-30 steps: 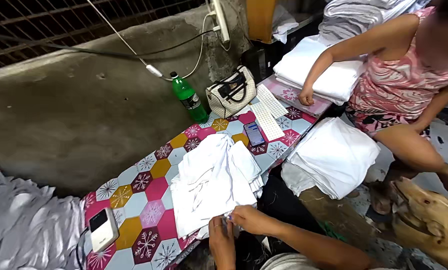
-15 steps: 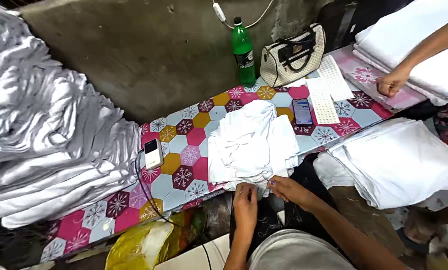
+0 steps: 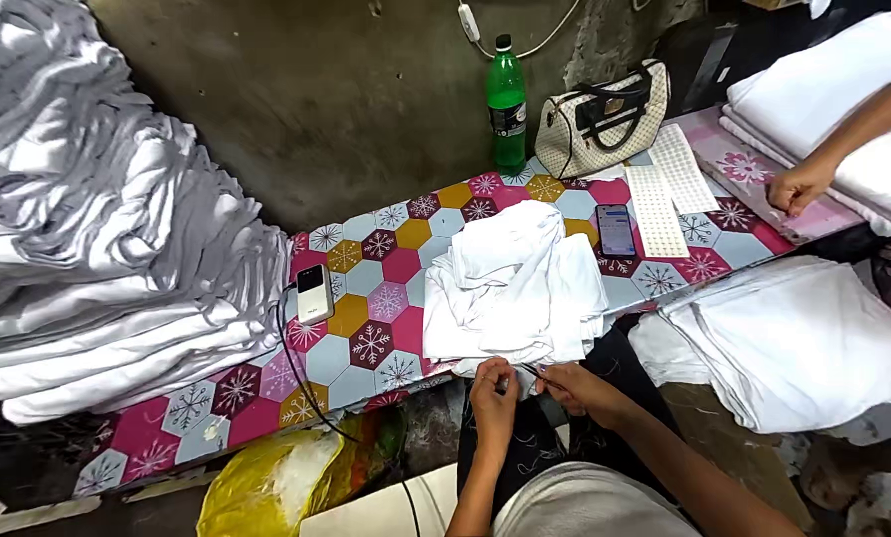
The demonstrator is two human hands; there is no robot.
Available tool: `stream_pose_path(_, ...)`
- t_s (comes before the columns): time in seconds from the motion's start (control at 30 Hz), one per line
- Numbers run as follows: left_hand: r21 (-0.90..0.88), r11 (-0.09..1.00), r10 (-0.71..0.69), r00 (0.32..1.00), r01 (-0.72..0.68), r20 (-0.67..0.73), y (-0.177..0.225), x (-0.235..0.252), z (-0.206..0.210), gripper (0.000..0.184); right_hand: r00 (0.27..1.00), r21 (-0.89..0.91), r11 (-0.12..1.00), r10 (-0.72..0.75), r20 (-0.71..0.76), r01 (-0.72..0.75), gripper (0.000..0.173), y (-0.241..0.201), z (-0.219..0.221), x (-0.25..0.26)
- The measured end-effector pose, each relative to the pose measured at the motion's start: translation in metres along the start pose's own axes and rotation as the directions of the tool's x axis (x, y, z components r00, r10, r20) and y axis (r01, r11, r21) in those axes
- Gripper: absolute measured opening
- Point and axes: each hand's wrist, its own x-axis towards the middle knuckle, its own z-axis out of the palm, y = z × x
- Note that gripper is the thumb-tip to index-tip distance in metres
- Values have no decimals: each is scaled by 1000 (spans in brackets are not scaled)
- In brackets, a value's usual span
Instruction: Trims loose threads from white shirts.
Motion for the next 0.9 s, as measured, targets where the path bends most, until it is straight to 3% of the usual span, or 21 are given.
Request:
stream_pose_path(0.13,-16,991,-129,991,129,26,11,-5,-4,11,998,40,998,40,50,-42,39,-3,5,3)
stream_pose_path(0.27,-78,989,-123,992,125,28,7,-7,-1,9,999,71,997,19,30,-21,38,-4,7,10)
stream_pose_path(0.4,-71,993,-89,996,90,11,3,-8,1,8,999,95,995,15,-38,-11,36,2,10,13)
stream_pose_path(0.53,95,995,-35,999,35,-3,9,-8,-4,9,995,101,994,-23,-92,32,34,4,10,9)
stream_pose_path(0.73,318,938,150,989,-138,-14,5,5,3,15,995,27,996,-83,-63,85,35,-12,13,0)
stream_pose_path(0.9,257,943,229,973,-211,-42,-14,18,14,8,992,5,995,-103,-71,104,32,-13,11,8)
